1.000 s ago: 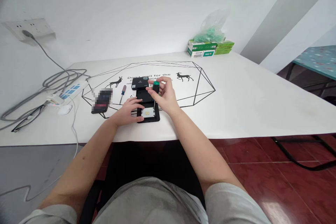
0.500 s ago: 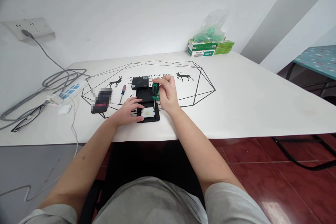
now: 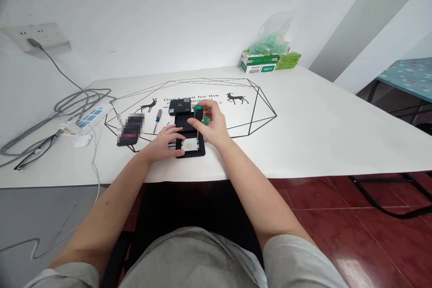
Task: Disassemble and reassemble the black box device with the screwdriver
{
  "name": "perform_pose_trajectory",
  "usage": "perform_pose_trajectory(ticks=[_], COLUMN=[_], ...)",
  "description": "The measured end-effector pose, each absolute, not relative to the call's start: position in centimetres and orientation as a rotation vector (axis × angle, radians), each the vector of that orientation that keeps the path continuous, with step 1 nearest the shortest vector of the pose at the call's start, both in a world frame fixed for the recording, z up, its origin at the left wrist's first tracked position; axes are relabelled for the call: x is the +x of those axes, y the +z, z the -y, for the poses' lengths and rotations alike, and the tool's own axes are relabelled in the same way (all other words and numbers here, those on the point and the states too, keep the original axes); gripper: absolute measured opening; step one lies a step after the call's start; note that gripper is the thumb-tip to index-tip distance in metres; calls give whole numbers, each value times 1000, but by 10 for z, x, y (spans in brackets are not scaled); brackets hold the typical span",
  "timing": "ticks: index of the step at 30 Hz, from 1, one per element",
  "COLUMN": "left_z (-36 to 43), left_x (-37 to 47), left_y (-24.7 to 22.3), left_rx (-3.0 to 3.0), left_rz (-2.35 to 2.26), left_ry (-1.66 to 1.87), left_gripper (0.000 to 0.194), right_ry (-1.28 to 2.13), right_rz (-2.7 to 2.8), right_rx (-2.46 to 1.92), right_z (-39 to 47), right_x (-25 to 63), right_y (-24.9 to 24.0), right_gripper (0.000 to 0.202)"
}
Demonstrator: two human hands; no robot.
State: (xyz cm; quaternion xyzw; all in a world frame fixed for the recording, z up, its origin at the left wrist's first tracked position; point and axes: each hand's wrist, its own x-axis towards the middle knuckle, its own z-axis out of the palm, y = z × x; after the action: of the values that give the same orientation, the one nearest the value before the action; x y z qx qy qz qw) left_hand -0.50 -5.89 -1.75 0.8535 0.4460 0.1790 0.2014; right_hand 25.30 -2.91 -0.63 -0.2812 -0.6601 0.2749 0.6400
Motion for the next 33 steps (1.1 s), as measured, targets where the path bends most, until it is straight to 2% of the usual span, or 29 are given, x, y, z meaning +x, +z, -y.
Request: perform_pose_trajectory(ticks=[6,14,22,27,33], left_z=[59,59,60,61,60], left_x=[-5,-5,2,1,6], left_y=[-17,-17,-19,-20,-21], left_rx=[2385,2398,2455,2462,2463], left_rz=[-1239,-1249,-1236,-1231,-1166], left_ry=[509,512,583,612,767], left_gripper=[51,51,34,32,33], right_ry=[658,749,801,743,825], right_rz=[1440,1198,1329,1338,1230], right_rx=[-676,-647,-689,-733,-649], right_z=[29,21,22,21,27], right_x=[250,250,246,247,243], right_y=[-4,-2,-9,-10,-2], right_gripper=[48,64,56,55,59])
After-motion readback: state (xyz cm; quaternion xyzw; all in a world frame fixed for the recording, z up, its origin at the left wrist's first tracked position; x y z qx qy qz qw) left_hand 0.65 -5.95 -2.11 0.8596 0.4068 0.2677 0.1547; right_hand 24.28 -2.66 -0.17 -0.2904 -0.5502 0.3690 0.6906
